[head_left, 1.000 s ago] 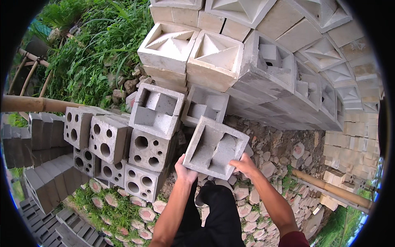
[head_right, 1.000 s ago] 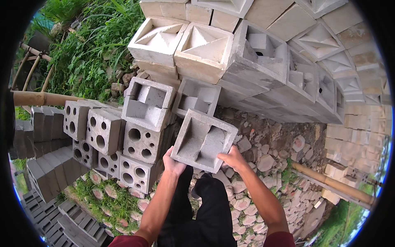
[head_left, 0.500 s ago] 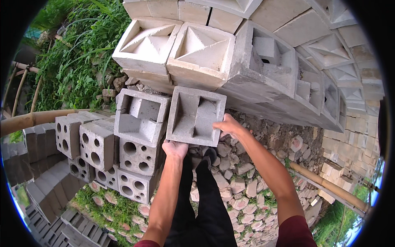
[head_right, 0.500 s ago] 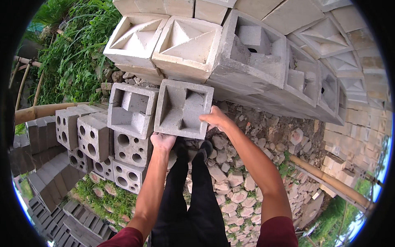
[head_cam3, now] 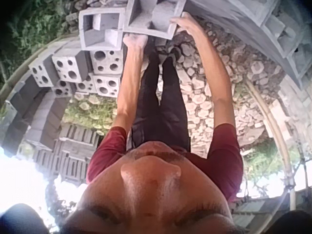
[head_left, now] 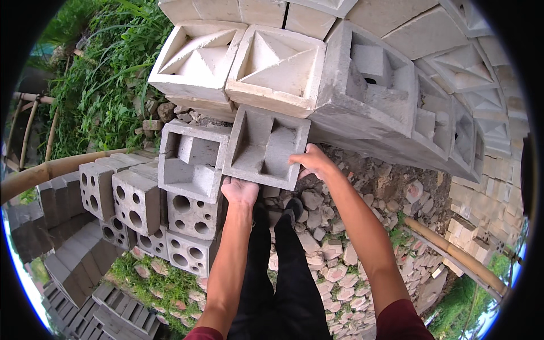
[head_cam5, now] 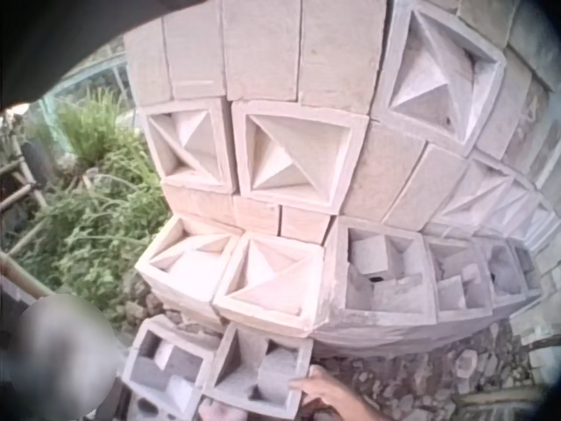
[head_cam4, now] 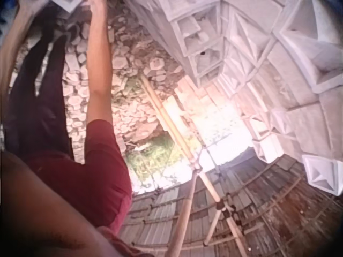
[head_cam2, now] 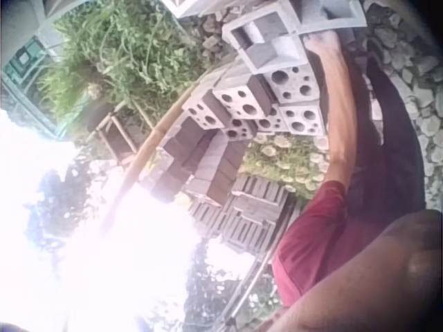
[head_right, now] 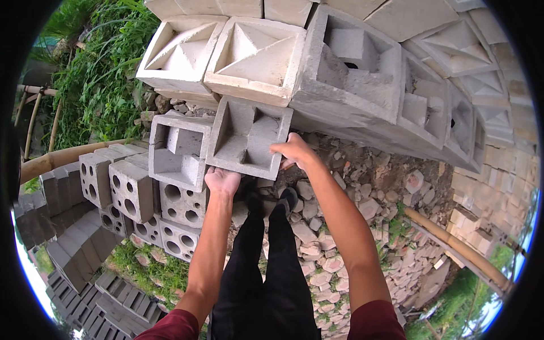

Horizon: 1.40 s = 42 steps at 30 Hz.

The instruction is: The person moves hollow concrete masonry blocks one at a time from a small pile on the ground and stacks them neatly onto larger existing stacks in a manufacturing yard.

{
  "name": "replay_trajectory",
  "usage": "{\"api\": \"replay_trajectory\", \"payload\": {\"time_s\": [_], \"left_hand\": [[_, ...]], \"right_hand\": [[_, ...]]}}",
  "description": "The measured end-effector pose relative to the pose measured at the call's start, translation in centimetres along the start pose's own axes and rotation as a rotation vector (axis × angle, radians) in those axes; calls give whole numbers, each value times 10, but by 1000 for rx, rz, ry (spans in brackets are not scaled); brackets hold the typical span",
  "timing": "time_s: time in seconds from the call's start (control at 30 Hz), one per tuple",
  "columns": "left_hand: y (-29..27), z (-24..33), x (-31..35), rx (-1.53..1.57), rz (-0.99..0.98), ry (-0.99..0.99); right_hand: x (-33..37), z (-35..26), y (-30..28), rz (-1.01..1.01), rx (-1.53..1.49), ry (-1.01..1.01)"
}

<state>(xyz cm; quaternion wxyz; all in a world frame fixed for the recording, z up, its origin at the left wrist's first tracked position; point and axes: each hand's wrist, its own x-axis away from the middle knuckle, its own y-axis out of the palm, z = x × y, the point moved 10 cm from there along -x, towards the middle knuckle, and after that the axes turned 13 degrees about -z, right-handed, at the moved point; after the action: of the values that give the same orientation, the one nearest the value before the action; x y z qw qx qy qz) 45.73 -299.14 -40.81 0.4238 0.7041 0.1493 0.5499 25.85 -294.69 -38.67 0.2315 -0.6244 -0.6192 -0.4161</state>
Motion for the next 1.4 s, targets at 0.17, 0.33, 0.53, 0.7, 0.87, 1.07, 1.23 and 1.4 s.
{"api": "replay_trajectory", "payload": {"time_s": [0.17,0.33,0.53,0.7,0.87,1.07,1.23,1.4], "left_hand": [[0,1,-5,-99,-15,0],[-14,0,18,-363,-27,-77],[-46,-20,76,-751,-75,-327],[-110,-33,139,-945,-31,-552],[-165,-57,197,-1045,-101,-674],[-243,-117,298,-1307,-169,-914],[-284,-166,423,-1693,-301,-1139],[-324,-213,547,-1893,-502,-1424]], "right_hand": [[9,3,-7,114,-22,-55],[42,19,5,174,-215,-279],[107,132,32,375,-482,-308],[163,295,28,613,-348,-207],[235,410,32,764,-578,-262],[368,566,76,1055,-537,-290],[519,682,174,1250,-608,-194],[633,795,308,1473,-852,-51]]}}
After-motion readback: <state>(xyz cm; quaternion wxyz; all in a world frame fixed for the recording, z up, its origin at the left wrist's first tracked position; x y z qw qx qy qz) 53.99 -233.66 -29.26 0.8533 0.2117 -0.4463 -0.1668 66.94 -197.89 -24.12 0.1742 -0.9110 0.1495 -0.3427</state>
